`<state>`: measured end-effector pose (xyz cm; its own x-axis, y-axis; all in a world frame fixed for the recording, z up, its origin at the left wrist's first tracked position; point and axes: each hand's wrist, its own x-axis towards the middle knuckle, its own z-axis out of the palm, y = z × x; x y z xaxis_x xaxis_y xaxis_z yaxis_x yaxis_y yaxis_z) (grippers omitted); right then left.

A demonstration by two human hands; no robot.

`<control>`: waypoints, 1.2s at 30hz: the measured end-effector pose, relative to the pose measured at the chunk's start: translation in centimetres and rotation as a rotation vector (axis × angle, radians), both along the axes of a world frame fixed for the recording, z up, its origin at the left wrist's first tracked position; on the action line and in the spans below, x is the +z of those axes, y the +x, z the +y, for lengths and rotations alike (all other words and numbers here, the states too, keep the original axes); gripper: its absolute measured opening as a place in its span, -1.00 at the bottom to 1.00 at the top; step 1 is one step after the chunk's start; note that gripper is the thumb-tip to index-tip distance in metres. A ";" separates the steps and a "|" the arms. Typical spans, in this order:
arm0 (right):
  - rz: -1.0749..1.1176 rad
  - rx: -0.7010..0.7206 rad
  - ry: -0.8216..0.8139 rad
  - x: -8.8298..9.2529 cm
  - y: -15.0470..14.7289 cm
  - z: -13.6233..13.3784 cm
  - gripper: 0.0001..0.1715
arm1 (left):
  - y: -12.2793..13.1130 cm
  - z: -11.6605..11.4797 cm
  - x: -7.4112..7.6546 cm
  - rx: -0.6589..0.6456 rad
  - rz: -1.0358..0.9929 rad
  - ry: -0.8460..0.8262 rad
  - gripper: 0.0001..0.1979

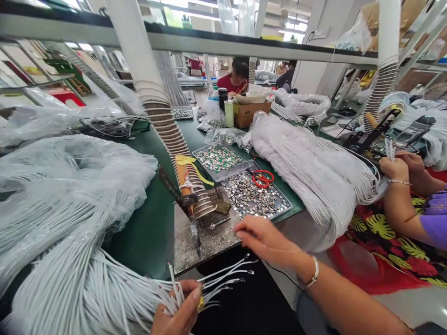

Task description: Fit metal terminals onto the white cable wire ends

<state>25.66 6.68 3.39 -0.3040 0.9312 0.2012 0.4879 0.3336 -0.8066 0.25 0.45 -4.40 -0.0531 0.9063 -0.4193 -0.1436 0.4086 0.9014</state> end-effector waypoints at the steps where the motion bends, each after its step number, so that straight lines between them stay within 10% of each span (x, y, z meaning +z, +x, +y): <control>1: 0.105 0.043 -0.067 -0.6 -1.1 -1.3 -0.81 | 0.0 0.1 0.5 -0.024 0.009 0.005 -0.47; 7: 0.464 0.042 -0.373 -3.8 -6.0 -4.8 -0.77 | 0.0 0.5 3.0 -0.206 0.017 0.034 -0.54; 14: 0.480 0.024 -0.468 -4.8 -7.0 -5.8 -0.77 | 0.0 0.2 2.6 -0.168 -0.021 0.101 -0.68; 36: 0.337 -0.049 -0.228 -4.0 -7.5 -6.0 -0.82 | -0.2 0.6 2.4 -0.197 0.041 0.124 -0.71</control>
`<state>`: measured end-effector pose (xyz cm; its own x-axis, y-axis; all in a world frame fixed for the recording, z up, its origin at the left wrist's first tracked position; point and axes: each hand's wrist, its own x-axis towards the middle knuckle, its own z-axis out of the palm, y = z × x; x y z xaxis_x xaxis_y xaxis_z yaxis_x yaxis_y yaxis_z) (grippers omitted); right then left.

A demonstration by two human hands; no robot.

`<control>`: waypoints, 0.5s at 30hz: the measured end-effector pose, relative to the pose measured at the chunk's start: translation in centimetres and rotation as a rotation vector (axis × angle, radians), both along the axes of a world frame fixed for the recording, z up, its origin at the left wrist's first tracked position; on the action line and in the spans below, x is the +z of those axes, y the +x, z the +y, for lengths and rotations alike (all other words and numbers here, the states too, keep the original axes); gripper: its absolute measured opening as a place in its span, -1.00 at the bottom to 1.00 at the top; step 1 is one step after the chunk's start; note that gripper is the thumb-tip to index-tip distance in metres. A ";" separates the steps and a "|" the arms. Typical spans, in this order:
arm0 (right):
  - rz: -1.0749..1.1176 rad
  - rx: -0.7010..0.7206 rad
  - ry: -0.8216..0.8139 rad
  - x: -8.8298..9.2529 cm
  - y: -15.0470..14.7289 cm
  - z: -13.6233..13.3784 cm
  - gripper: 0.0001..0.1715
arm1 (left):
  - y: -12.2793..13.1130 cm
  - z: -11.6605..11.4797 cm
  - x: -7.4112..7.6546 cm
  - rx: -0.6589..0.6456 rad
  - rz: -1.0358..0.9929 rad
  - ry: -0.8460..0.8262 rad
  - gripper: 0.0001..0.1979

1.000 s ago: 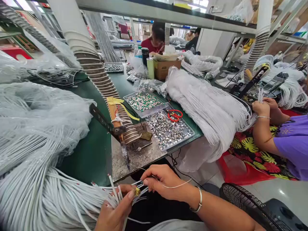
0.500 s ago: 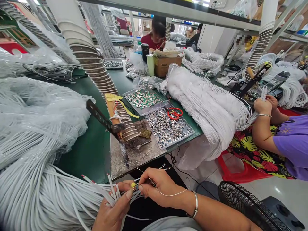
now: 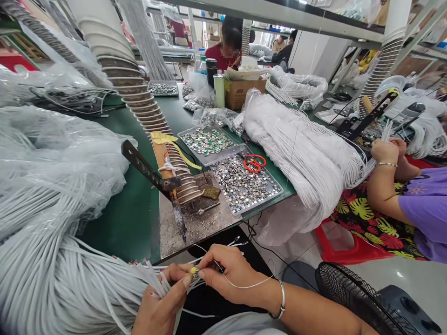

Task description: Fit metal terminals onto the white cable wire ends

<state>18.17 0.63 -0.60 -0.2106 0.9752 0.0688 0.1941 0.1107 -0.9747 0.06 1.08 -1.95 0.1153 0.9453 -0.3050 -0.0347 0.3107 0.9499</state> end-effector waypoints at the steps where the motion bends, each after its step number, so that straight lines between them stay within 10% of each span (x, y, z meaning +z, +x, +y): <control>1: -0.012 -0.001 0.010 0.0 0.0 0.0 -0.82 | -0.1 0.0 -0.1 -0.001 0.005 0.005 -0.71; 15: -0.269 0.037 0.349 0.0 0.5 -0.9 -0.77 | -0.1 0.6 0.1 0.095 0.219 0.200 -0.82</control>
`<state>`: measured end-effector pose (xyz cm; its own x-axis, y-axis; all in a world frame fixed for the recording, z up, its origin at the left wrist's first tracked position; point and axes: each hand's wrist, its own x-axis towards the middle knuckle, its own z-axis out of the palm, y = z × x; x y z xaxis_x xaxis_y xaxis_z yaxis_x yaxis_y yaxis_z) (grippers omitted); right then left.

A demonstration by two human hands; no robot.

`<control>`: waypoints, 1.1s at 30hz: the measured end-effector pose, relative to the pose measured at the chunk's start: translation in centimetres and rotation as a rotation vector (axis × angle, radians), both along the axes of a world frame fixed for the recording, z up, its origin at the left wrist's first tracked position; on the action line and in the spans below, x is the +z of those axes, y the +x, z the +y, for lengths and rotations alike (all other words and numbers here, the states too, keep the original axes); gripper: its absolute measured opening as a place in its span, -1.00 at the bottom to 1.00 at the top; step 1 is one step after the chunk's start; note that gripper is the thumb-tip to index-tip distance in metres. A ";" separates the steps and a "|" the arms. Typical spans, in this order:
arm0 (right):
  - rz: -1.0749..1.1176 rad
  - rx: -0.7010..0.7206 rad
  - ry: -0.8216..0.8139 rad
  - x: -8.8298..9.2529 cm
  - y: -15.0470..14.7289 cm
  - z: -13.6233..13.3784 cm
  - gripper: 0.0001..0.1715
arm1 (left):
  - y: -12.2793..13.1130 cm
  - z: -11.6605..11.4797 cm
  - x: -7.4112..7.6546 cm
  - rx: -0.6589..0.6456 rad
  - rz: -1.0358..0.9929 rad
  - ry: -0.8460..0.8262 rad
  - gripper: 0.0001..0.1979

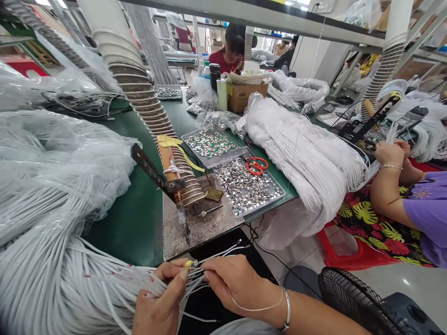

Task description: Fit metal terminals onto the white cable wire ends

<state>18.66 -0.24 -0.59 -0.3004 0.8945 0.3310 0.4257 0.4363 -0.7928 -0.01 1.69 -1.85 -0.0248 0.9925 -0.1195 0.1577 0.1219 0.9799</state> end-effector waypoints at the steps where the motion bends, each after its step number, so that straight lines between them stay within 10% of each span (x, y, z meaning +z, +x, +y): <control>1: -0.015 -0.021 0.014 0.0 0.0 0.1 -0.82 | 0.1 0.2 0.1 0.015 0.002 0.005 -0.83; 17: 0.139 -0.143 0.263 0.9 -1.3 2.2 -0.82 | 2.1 2.0 2.0 0.204 -0.096 0.026 -0.81; 33: 0.128 -0.137 0.249 2.2 -1.3 2.5 -0.82 | 1.8 2.7 3.0 0.121 0.091 0.214 -0.85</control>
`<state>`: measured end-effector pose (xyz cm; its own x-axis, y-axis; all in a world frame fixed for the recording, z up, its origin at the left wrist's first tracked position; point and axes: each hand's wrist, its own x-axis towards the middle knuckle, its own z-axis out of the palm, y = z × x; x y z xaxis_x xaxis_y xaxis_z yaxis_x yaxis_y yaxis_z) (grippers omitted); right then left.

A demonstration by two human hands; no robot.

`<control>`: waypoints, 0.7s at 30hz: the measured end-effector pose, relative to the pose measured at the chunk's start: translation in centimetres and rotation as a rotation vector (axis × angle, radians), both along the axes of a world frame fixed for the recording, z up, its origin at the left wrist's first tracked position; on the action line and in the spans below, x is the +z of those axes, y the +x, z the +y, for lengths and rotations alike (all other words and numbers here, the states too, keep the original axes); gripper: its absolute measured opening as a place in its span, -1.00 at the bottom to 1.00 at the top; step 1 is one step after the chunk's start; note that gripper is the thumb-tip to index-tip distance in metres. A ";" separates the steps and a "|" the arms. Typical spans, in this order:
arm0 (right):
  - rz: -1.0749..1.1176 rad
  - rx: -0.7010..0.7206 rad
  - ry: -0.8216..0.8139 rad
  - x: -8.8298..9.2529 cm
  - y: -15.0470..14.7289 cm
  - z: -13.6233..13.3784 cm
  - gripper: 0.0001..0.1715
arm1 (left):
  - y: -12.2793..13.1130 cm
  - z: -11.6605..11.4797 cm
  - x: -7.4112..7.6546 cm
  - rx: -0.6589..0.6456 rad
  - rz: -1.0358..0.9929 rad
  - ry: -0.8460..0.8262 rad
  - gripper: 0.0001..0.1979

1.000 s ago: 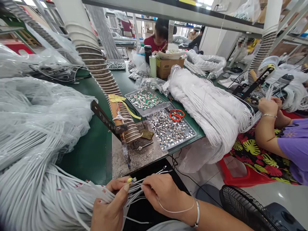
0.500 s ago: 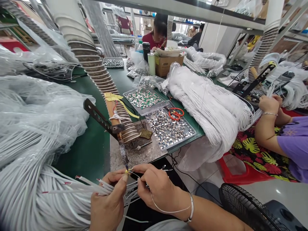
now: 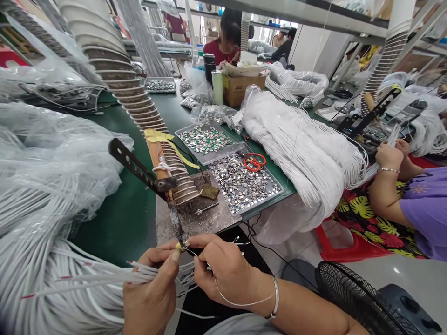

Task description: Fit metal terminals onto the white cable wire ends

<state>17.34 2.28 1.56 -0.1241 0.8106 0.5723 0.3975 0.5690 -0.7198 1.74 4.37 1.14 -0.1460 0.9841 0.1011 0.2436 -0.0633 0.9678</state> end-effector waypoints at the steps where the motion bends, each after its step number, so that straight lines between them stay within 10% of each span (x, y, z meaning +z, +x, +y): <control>1: -0.002 0.001 0.001 0.0 0.0 0.0 -0.82 | 0.0 0.1 0.2 -0.003 0.018 0.013 -0.85; 14: -0.033 0.033 -0.002 -1.8 0.4 -0.5 -0.83 | -0.2 -0.9 -3.5 0.060 -0.317 -0.204 -0.80; 21: -0.009 0.038 0.005 -1.1 0.4 -0.3 -0.85 | -0.2 -0.4 -2.1 -0.008 -0.386 -0.300 -0.78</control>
<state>17.70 2.02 0.45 -0.1603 0.8022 0.5752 0.3821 0.5877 -0.7131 1.52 3.96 -1.01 -0.1094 0.9628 -0.2470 -0.1356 0.2317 0.9633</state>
